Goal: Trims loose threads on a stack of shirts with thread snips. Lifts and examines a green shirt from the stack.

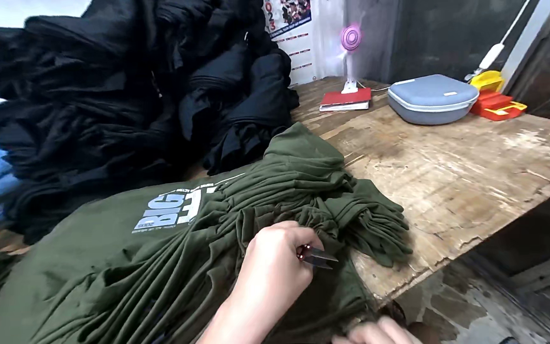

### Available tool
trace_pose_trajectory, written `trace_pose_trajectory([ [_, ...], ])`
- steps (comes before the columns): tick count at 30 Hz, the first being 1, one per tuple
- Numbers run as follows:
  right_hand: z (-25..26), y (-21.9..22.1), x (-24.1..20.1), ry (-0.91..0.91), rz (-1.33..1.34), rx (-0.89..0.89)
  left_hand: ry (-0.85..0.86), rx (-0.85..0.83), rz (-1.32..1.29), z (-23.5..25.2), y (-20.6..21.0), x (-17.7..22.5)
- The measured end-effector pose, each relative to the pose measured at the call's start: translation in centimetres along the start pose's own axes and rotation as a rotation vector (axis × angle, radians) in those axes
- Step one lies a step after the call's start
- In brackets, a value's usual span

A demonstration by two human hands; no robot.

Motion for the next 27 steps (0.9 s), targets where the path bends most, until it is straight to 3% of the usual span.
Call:
trace_pose_trajectory([
  [2, 2.2, 1.1, -1.1, -0.087, 0.039, 0.23, -0.029, 0.007, 0.041, -0.1, -0.2, 0.3],
  [4, 4.2, 2.8, -1.1, -0.157, -0.01, 0.303, -0.047, -0.022, 0.035, -0.1, -0.7, 0.2],
  [6, 5.5, 3.8, -0.7, -0.15, 0.06, 0.309, -0.001, -0.018, 0.085, -0.6, -2.5, 0.7],
  [11, 6.1, 2.4, -0.4, 0.09, 0.25, 0.149, 0.021, -0.035, 0.313, -4.9, -9.6, 4.8],
  [16, 6.1, 2.6, -0.1, 0.051, 0.312, 0.12, 0.139, -0.062, 0.304, -9.5, -7.5, 4.3],
  [22, 4.3, 3.4, 0.7, -0.121, 0.175, 0.022, 0.211, 0.008, 0.324, -11.0, -5.3, 2.0],
  [27, 4.1, 3.1, 1.5, -0.042, 0.457, 0.095, 0.226, 0.037, 0.263, -11.2, -5.2, 2.2],
])
Point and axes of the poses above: each hand's wrist, its own z-axis towards the middle knuckle, its own y-axis out of the palm, x = y × z, the point moved 2 cm from there along z, towards the middle knuckle, and after that the axes turned 12 degrees about x, right-handed, at the moved point
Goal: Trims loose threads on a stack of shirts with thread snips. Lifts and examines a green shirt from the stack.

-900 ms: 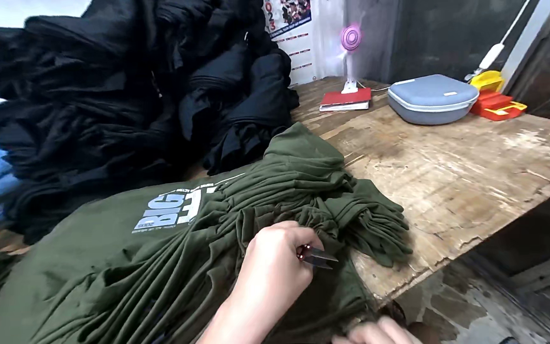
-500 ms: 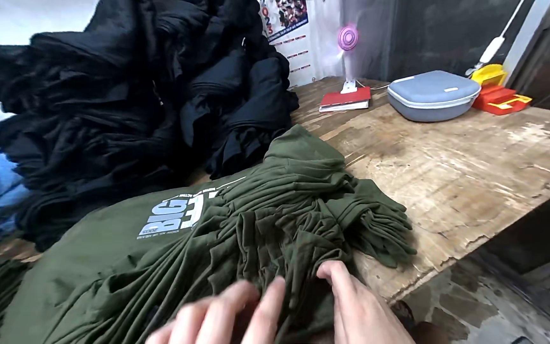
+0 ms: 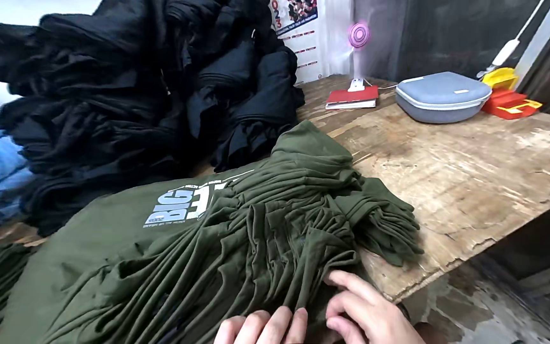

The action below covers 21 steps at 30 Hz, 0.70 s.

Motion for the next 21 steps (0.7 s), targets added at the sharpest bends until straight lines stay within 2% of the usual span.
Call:
trace_pose_trajectory([
  [7, 0.3, 0.3, 0.3, 0.043, 0.131, -0.002, 0.015, -0.018, 0.021, 0.5, 0.6, 0.0],
  [10, 0.5, 0.1, 0.4, 0.075, 0.15, 0.067, -0.033, -0.003, 0.009, 0.9, -0.4, -0.3],
  [13, 0.7, 0.6, 0.5, 0.086, 0.168, 0.118, -0.011, 0.013, -0.005, 1.0, 0.3, -0.1],
  [16, 0.8, 0.4, 0.4, 0.058, 0.211, 0.045, 0.015, 0.019, 0.038, 0.9, 1.2, -0.3],
  [19, 0.2, 0.0, 0.4, -0.034, 0.127, -0.032, -0.01, 0.02, 0.083, 0.9, 0.9, -0.9],
  [21, -0.4, 0.9, -0.1, -0.059, -0.008, -0.001, -0.012, 0.016, 0.103, 0.7, 0.9, -1.3],
])
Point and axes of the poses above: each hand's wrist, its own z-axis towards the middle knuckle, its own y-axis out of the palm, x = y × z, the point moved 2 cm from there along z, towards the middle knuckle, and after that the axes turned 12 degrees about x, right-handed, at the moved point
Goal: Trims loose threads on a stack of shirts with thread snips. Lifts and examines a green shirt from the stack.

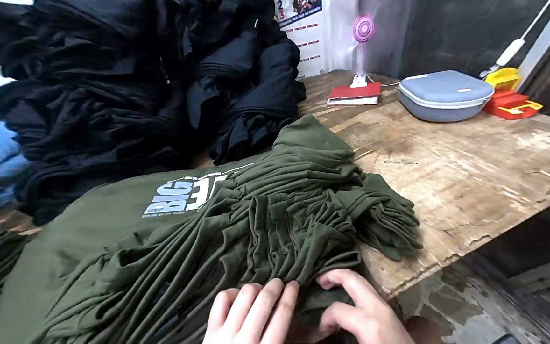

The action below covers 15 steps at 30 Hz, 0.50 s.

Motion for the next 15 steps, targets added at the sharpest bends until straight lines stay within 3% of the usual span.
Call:
trace_pose_trajectory([
  [3, -0.6, 2.2, -0.8, -0.012, -0.153, 0.092, 0.004, -0.003, -0.001, -0.1, -0.1, -0.2],
  [8, -0.2, 0.6, -0.1, 0.043, 0.202, 0.101, 0.002, -0.065, -0.112, 0.1, -2.6, -1.3],
  [15, -0.1, 0.2, 0.1, 0.049, 0.219, 0.081, 0.176, -0.214, -0.145, 0.4, -1.9, -0.4],
])
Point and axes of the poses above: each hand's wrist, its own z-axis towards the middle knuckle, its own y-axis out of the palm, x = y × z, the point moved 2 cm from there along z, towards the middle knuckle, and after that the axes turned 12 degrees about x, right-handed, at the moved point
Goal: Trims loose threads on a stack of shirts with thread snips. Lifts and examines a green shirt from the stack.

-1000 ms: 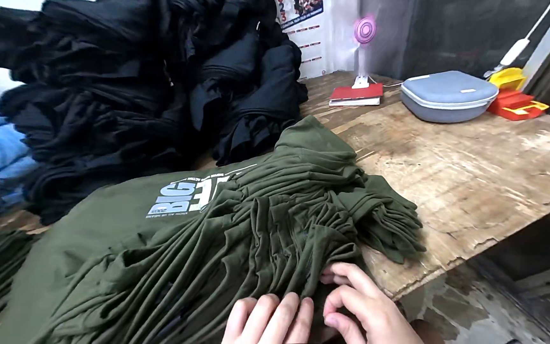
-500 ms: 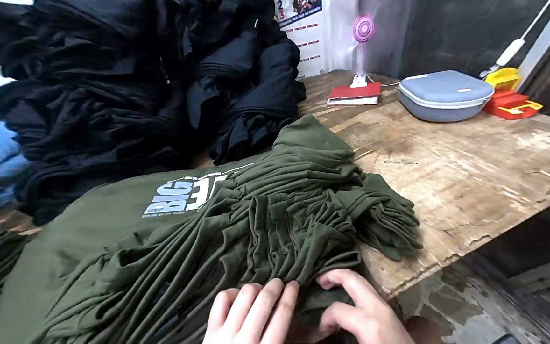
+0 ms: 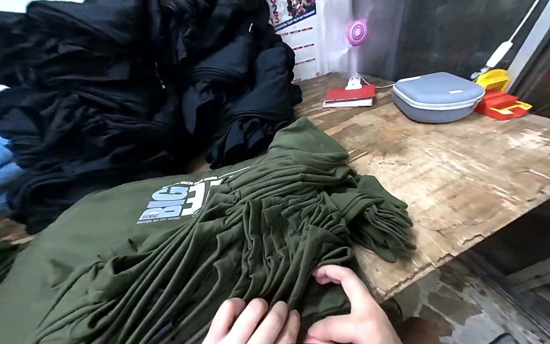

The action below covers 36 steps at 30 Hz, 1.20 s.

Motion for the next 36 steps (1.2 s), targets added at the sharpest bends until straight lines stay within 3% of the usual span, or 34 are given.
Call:
trace_pose_trajectory([
  [5, 0.0, -0.3, 0.0, -0.009, -0.054, -0.119, -0.149, 0.108, -0.042, 1.5, -1.1, -1.3],
  [9, 0.1, -0.2, 0.5, -0.039, -0.01, -0.116, -0.202, 0.149, -0.083, 3.3, -2.5, -2.5],
  [16, 0.4, -0.7, 0.9, 0.003, 0.136, -0.064, 0.054, -0.204, -0.097, 3.9, -2.9, -1.3],
  [20, 0.4, -0.4, 0.9, 0.006, 0.134, -0.036, 0.121, -0.243, 0.002, 3.6, -0.8, -0.5],
  [23, 0.4, -0.5, 1.0, 0.006, 0.133, -0.066, 0.059, -0.186, -0.016, 3.6, -0.9, -1.2],
  [29, 0.1, 0.1, 0.8, -0.024, 0.024, -0.1, -0.262, 0.08, -0.145, 6.5, -3.4, -3.2],
  [33, -0.4, 0.7, 1.0, -0.056, -0.173, -0.131, -0.277, 0.189, -0.052, 10.1, 2.6, -0.7],
  [36, -1.7, -0.3, 0.1, -0.135, -0.448, -0.372, -0.354, 0.24, 0.022, 11.8, 5.5, -0.8],
])
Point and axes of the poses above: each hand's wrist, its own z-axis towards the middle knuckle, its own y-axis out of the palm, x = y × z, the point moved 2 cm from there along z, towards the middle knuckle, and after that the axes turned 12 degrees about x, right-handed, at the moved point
